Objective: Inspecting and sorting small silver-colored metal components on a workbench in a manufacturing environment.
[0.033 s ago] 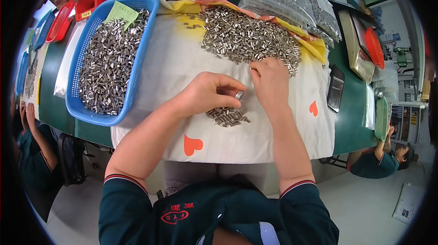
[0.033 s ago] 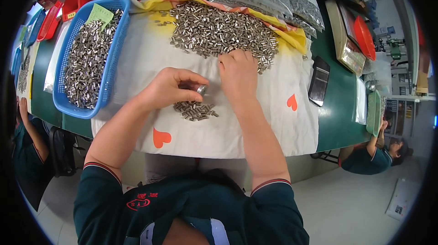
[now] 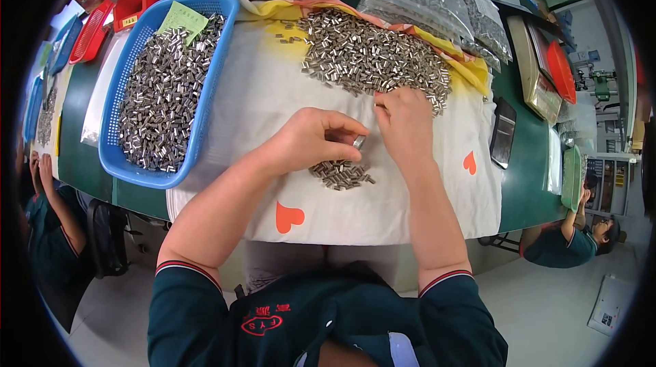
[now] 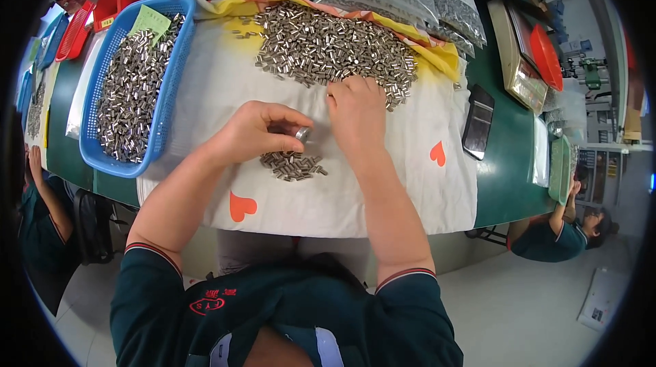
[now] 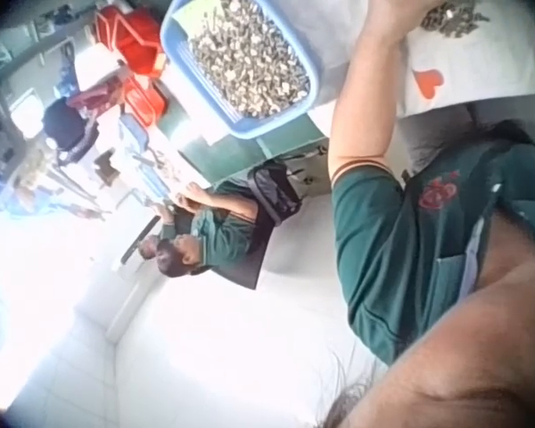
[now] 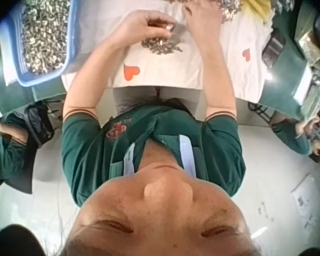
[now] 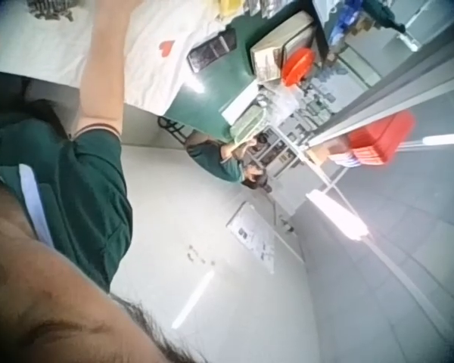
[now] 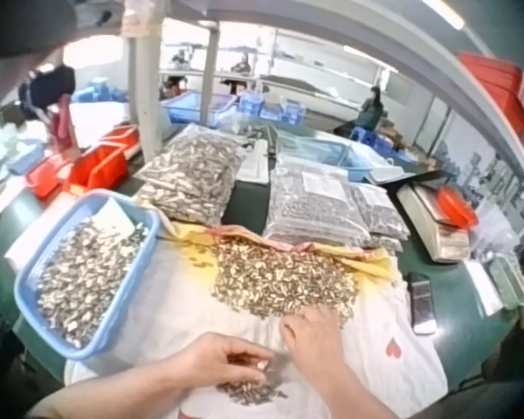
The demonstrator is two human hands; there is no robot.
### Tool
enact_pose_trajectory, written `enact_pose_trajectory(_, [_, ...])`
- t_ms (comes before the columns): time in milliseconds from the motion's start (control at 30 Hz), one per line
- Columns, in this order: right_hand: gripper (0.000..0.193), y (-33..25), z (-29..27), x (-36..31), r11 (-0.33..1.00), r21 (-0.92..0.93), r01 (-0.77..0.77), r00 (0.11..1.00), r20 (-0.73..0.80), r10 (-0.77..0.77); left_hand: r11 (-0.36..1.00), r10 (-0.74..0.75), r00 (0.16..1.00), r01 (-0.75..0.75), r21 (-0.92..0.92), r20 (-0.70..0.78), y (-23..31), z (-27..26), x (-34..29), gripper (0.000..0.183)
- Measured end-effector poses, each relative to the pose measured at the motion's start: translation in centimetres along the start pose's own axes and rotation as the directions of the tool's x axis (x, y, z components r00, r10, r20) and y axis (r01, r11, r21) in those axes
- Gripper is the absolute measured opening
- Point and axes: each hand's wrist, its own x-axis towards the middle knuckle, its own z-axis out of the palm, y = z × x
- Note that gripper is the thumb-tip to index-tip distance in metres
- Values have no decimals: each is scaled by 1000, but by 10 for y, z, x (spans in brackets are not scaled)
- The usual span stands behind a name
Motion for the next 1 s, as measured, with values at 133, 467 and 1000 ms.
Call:
enact_pose_trajectory(133, [10, -6, -3, -5, 998, 38, 59, 997, 51, -61, 997, 33, 999, -34, -63, -13, -9, -2, 3, 31])
enact_pose_trajectory(467, [12, -6, -3, -12, 998, 21, 52, 996, 74, -53, 962, -35, 998, 20, -272, -51, -11, -4, 7, 31])
enact_pose_trajectory(1000, [11, -26, -24, -14, 694, 693, -195, 978, 191, 84, 934, -19, 999, 0, -358, -50, -7, -7, 6, 32])
